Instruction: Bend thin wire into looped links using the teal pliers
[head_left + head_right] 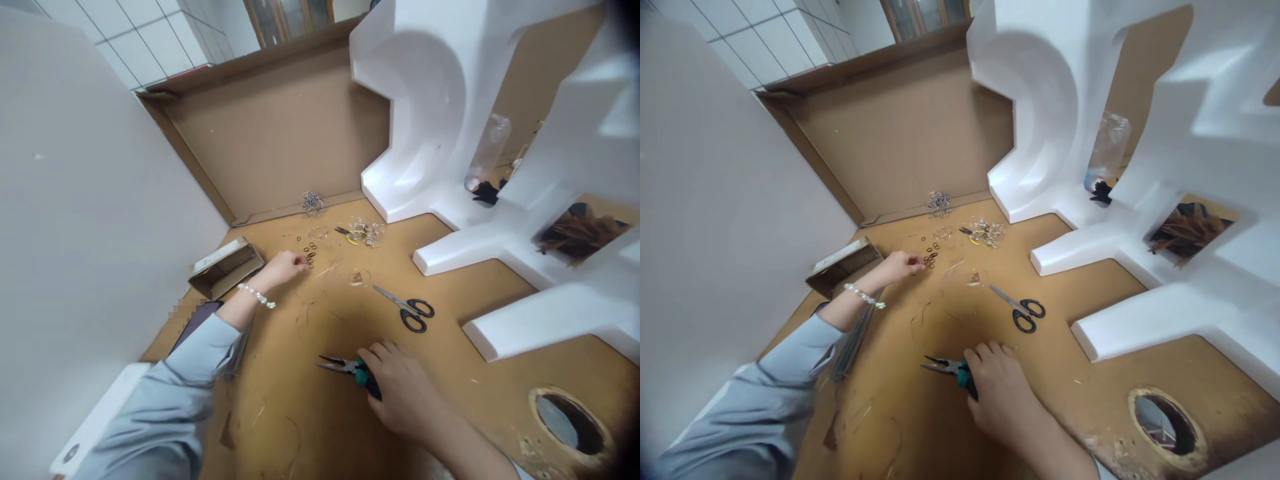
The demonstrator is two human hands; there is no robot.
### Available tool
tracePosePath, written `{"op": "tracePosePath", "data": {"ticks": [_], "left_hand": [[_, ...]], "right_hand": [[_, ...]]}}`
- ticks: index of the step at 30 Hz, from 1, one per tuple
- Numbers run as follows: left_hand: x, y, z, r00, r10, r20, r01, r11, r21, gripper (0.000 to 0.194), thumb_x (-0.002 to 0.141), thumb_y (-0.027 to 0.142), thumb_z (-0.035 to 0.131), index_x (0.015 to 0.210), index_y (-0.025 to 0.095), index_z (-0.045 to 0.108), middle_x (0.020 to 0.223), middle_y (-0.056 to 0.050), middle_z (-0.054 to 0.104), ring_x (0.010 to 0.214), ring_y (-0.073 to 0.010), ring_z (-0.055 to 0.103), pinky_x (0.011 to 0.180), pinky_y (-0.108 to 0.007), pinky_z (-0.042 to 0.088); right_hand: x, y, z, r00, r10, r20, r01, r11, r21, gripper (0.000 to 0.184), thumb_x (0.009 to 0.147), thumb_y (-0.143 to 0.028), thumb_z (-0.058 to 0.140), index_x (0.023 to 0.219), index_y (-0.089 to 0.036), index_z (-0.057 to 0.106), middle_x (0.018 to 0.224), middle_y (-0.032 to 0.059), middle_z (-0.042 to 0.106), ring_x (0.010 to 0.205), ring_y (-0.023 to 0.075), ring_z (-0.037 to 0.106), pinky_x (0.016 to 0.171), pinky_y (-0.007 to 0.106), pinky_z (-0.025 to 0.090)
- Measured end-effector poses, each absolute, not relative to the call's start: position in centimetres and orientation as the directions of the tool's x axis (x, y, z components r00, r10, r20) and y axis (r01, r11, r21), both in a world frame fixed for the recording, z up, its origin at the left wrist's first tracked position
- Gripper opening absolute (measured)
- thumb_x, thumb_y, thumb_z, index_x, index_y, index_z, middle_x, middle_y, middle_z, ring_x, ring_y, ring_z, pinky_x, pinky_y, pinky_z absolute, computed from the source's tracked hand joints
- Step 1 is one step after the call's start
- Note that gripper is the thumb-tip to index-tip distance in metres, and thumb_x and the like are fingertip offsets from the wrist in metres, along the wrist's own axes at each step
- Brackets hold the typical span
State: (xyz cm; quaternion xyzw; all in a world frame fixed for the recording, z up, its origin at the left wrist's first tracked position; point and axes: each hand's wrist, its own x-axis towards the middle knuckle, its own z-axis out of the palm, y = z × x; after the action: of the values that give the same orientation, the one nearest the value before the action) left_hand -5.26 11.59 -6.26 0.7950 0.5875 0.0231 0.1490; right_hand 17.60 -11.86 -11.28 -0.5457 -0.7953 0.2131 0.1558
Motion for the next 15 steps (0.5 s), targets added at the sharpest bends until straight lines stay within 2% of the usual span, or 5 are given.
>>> {"op": "tracePosePath", "data": {"ticks": [5,10,12,15], "left_hand": [[-12.1,8.7,-5.2,0.182,0.940,-0.287,0.979,-0.146,0.142,0.019,0.071,0.020,0.047,0.073,0.013,0.064,0.062,-0.002,0.064,0.052,-0.0107,0.054,0.052,-0.019,0.039],[-15.9,6.8,-6.9,0.042,0.922,-0.385,0.998,-0.057,-0.028,0.016,0.066,0.020,0.049,0.053,0.015,0.058,0.050,-0.003,0.060,0.047,-0.0135,0.054,0.051,-0.022,0.038],[-16.1,6.4,-8.0,0.018,0.926,-0.378,0.996,-0.049,-0.071,0.017,0.067,0.023,0.050,0.056,0.015,0.060,0.055,-0.005,0.063,0.053,-0.0161,0.058,0.053,-0.023,0.040],[-15.7,6.1,-9.3,0.001,0.948,-0.318,0.992,-0.041,-0.118,0.018,0.070,0.026,0.050,0.072,0.015,0.064,0.075,-0.011,0.068,0.071,-0.0210,0.063,0.061,-0.026,0.043]], "right_hand": [[17.0,-11.9,-11.7,-0.413,0.907,0.083,0.825,0.412,-0.388,0.032,0.076,-0.025,0.057,0.107,-0.018,0.059,0.101,0.0103,0.059,0.095,0.0272,0.048,0.082,0.039,0.036],[16.4,-11.6,-12.5,-0.428,0.893,0.143,0.835,0.451,-0.315,0.035,0.075,-0.029,0.062,0.107,-0.017,0.058,0.101,0.0097,0.059,0.095,0.0269,0.048,0.080,0.039,0.037],[16.2,-11.5,-12.7,-0.424,0.890,0.169,0.839,0.456,-0.295,0.037,0.075,-0.030,0.062,0.109,-0.016,0.057,0.102,0.0099,0.059,0.095,0.0269,0.048,0.080,0.038,0.038],[16.1,-11.5,-13.0,-0.415,0.889,0.195,0.845,0.455,-0.279,0.038,0.076,-0.032,0.062,0.111,-0.016,0.057,0.101,0.0101,0.059,0.095,0.0267,0.048,0.080,0.038,0.037]]}}
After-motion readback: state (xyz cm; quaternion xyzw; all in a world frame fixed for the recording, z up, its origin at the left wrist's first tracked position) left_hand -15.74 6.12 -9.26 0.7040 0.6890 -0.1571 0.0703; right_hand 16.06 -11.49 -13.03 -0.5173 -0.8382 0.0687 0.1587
